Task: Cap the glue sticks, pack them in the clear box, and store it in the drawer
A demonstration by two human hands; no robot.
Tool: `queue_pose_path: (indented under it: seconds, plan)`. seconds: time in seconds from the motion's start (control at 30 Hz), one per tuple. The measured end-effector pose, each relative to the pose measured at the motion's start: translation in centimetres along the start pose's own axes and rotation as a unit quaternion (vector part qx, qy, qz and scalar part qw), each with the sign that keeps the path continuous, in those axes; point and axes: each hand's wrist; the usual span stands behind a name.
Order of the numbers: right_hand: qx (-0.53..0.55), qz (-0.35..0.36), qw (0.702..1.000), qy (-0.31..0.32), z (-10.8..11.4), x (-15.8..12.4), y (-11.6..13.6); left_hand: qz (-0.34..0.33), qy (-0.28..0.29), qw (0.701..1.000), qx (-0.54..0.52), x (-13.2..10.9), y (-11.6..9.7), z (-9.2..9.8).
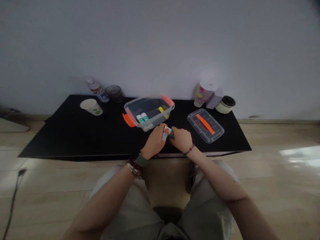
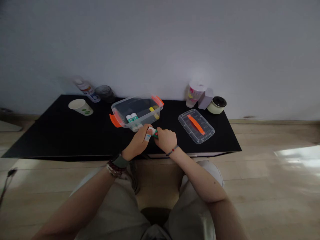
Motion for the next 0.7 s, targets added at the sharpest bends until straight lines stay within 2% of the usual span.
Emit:
queue_pose_path:
  seconds: [0.17,0.27,0.3,0.33,0.43,0.47,0.5,0.53,0.57,0.67,0.7]
  plan:
    - [0.077,0.012,0.997,-0.005,0.2,0.0,-0.3,-0.032,0.022,0.998,-0.045,0.2,0.2,0.3]
    - [0.229,0.035,0.973,0.001,-0.1,0.1,-0.9,-0.055,0.052,0.995,-0.059,0.3,0.3,1.0]
    - [0.311,0.045,0.949,0.032,-0.3,0.2,-1.2,-0.059,0.067,0.994,-0.066,0.3,0.2,1.2]
    - [0.402,0.055,0.911,0.077,-0.5,0.3,-1.5,-0.060,0.081,0.992,-0.075,0.3,0.2,1.4]
    - [0.613,0.087,0.752,0.229,-1.0,0.6,-2.5,-0.056,0.114,0.986,-0.106,0.2,-0.1,1.8]
    - [0.643,0.094,0.716,0.254,-1.2,0.7,-2.7,-0.053,0.117,0.985,-0.114,0.2,-0.2,1.8]
    - [0.654,0.098,0.704,0.258,-1.3,0.8,-2.8,-0.051,0.113,0.985,-0.119,0.2,-0.2,1.8]
    - [0.648,0.096,0.717,0.240,-1.3,0.8,-2.8,-0.049,0.104,0.986,-0.123,0.2,-0.2,1.7]
    - [0.622,0.089,0.751,0.203,-1.3,0.9,-2.7,-0.047,0.091,0.987,-0.127,0.2,-0.2,1.6]
    - [0.433,0.052,0.899,0.038,-1.0,0.8,-1.9,-0.031,0.058,0.988,-0.137,0.3,0.0,1.3]
    - [0.353,0.041,0.935,0.000,-0.8,0.7,-1.6,-0.023,0.053,0.989,-0.137,0.3,0.0,1.2]
Point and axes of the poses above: each hand's wrist, its own x-axis towards the middle knuckle, its own z-axis out of the back of the hand, y = z × x, and after that the axes turned 11 degrees about z, right-handed
